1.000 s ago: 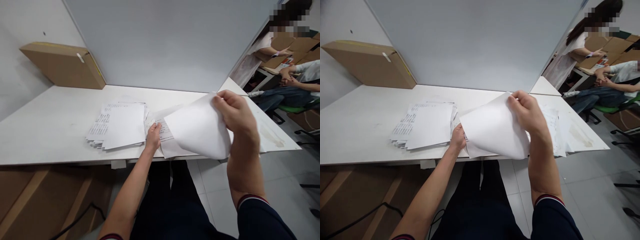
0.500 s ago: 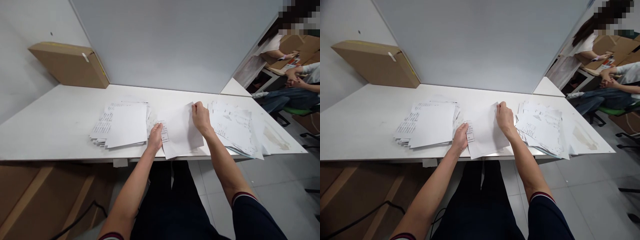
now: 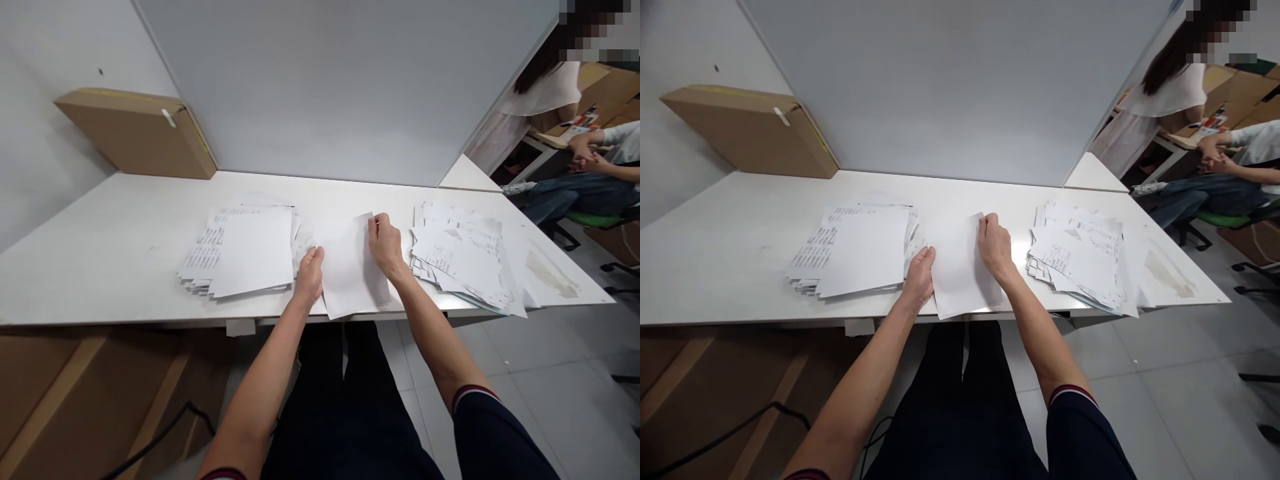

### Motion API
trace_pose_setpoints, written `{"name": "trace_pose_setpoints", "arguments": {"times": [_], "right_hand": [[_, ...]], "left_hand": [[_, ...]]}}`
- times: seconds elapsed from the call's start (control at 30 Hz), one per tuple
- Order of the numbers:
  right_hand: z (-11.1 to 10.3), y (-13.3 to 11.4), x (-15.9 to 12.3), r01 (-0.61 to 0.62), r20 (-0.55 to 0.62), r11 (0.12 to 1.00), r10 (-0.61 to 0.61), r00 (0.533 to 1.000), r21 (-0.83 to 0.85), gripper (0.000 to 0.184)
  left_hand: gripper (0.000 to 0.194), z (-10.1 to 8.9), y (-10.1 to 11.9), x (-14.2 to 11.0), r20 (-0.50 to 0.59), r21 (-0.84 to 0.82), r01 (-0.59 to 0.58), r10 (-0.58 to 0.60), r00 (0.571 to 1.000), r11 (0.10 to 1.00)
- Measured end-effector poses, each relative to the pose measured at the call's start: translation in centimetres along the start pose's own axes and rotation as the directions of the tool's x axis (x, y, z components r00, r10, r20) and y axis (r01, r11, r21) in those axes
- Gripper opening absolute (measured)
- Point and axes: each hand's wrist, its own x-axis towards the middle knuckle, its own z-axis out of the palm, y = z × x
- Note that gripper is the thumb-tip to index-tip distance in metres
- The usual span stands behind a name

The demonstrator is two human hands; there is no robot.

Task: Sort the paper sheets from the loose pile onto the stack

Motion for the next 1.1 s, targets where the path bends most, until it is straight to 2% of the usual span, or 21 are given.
{"name": "trace_pose_setpoints", "arguments": {"times": [0.1,0.17,0.23,0.3,0.33,0.37,0.43,0.53,0.6,0.67,0.73,0.9,1.0,1.1], "right_hand": [[-0.5,0.9,-0.8,-0.040,-0.081,0.993,0.049,0.996,0.108,0.037],[-0.9,1.8,-1.7,-0.133,-0.026,0.955,0.145,0.989,0.265,0.046],[-1.1,2.9,-2.7,-0.282,0.213,0.843,0.204,0.955,0.459,0.050],[-1.0,3.8,-3.8,-0.441,0.472,0.683,0.158,0.868,0.583,0.044],[-0.9,4.1,-4.2,-0.495,0.544,0.614,0.124,0.830,0.615,0.040],[-0.8,4.3,-4.6,-0.522,0.569,0.565,0.110,0.815,0.639,0.036],[-0.8,4.4,-5.0,-0.495,0.505,0.533,0.140,0.852,0.686,0.031],[-1.6,3.7,-4.8,-0.346,0.284,0.558,0.197,0.938,0.754,0.027],[-2.5,3.0,-4.5,-0.245,0.166,0.570,0.187,0.968,0.785,0.028],[-3.0,2.5,-4.4,-0.173,0.095,0.574,0.164,0.982,0.800,0.028],[-2.9,2.4,-4.7,-0.155,0.085,0.570,0.149,0.985,0.807,0.028],[-1.0,2.8,-5.9,-0.201,0.168,0.530,0.110,0.980,0.824,0.029],[-0.3,2.9,-6.1,-0.190,0.163,0.532,0.098,0.982,0.825,0.030],[-0.1,2.6,-5.9,-0.188,0.158,0.577,0.102,0.982,0.795,0.031]], "left_hand": [[0.030,-0.1,-0.1,0.1,-0.025,0.000,-0.007,0.007,1.000,1.000],[0.029,-0.1,0.0,0.1,0.004,-0.007,-0.008,0.008,1.000,1.000],[0.029,0.0,0.2,-0.1,0.060,-0.016,-0.008,0.009,0.998,1.000],[0.029,0.2,0.4,-0.3,0.102,-0.008,-0.010,0.011,0.995,1.000],[0.030,0.3,0.5,-0.4,0.114,0.002,-0.016,0.016,0.993,1.000],[0.031,0.4,0.6,-0.5,0.122,0.015,-0.027,0.025,0.992,1.000],[0.033,0.3,0.5,-0.6,0.130,0.045,-0.065,0.059,0.990,0.997],[0.036,0.1,0.2,-0.5,0.141,0.113,-0.127,0.111,0.984,0.985],[0.038,0.0,0.1,-0.5,0.146,0.162,-0.168,0.145,0.979,0.972],[0.039,0.0,0.2,-0.6,0.149,0.206,-0.227,0.198,0.969,0.952],[0.038,0.2,0.5,-0.9,0.171,0.247,-0.287,0.250,0.953,0.925],[0.031,0.7,0.9,-1.5,0.234,0.355,-0.359,0.290,0.928,0.863],[0.023,0.5,0.7,-1.5,0.221,0.400,-0.359,0.291,0.931,0.843],[0.019,0.2,0.4,-1.3,0.169,0.377,-0.333,0.289,0.942,0.864]]}}
